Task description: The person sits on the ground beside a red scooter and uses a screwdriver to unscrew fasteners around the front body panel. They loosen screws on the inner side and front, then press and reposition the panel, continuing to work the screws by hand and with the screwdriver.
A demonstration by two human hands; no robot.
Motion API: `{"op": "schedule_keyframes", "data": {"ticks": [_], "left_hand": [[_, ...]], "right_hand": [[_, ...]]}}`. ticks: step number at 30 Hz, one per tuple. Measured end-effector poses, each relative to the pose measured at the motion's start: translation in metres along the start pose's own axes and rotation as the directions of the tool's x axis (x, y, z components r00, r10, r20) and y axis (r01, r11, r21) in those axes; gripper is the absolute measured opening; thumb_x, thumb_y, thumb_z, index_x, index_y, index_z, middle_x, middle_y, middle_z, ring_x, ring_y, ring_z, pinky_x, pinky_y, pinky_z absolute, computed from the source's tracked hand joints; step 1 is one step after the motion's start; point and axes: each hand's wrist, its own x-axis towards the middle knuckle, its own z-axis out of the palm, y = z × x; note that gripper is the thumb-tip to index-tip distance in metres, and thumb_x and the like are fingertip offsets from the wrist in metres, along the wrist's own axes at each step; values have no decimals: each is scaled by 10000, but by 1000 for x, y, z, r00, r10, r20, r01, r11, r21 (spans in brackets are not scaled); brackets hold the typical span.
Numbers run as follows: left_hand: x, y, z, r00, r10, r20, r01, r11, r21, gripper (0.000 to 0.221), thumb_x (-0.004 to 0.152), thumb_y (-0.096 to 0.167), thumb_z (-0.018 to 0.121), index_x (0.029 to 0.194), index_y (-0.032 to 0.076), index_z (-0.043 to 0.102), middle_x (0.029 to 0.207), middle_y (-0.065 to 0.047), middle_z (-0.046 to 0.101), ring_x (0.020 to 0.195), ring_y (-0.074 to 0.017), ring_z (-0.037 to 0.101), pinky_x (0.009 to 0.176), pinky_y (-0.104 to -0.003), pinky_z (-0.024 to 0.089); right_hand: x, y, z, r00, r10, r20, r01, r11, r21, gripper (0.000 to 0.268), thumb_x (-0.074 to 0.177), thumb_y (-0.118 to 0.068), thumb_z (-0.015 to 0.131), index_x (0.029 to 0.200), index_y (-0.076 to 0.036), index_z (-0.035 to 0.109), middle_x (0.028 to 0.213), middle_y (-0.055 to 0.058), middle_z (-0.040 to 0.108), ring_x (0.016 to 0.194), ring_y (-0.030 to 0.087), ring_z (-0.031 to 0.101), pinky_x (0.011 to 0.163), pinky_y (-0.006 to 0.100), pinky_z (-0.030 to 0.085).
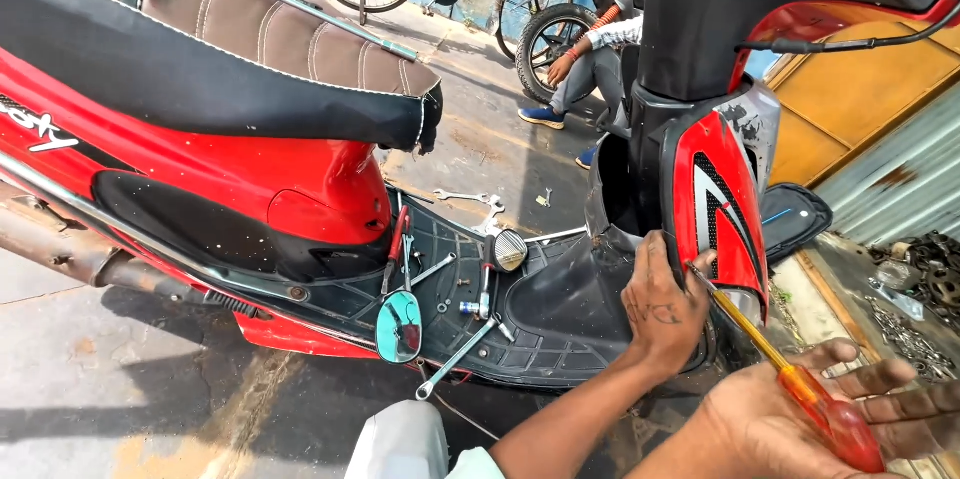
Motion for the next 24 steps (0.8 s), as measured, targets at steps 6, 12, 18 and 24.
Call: {"op": "schedule_keyframes", "data": {"ticks": [6, 12, 18, 24], "left_hand": [[-6, -10, 13, 998, -58, 33, 58, 998, -24, 621, 961, 241, 733, 1368, -146, 471, 1316, -364, 587, 1113, -536, 629, 917, -532, 547], [-6, -11, 15, 984, -141, 108, 147, 988, -44, 442, 986, 198, 691, 1289, -88, 543, 1220, -308, 643, 1077, -507, 654, 870, -537, 533], [-1, -11, 16, 992, -109, 58, 112, 992, -54, 403, 982, 189, 727, 1265, -43, 557, 1215, -273, 659, 1100, -490, 662, 880, -521, 541], [-6, -31, 29, 999, -17, -43, 15, 998, -54, 540, 937, 145, 687, 1387, -81, 489, 1390, -307, 579, 1159, -495, 647, 920, -497, 567]], "right_hand": [[33, -24, -22, 830, 248, 500, -384, 903, 191, 513, 1118, -764, 415, 1243, -368, 716, 1182, -181, 767, 1077, 88, 651, 904, 301, 505], [30, -44, 76, 993, -106, -52, 94, 978, -187, 648, 1084, -600, 383, 1494, -139, 581, 1614, -26, 510, 1408, 229, 552, 980, 303, 505], [36, -53, 32, 770, -580, 266, 567, 432, -701, 199, 1147, -147, 517, 1291, -71, 632, 1346, 95, 678, 1271, 396, 635, 926, 404, 595], [102, -108, 0, 398, 129, 908, 786, 463, -410, 249, 994, -244, 819, 1157, -110, 687, 1034, 27, 642, 1071, 197, 593, 946, 405, 490]]}}
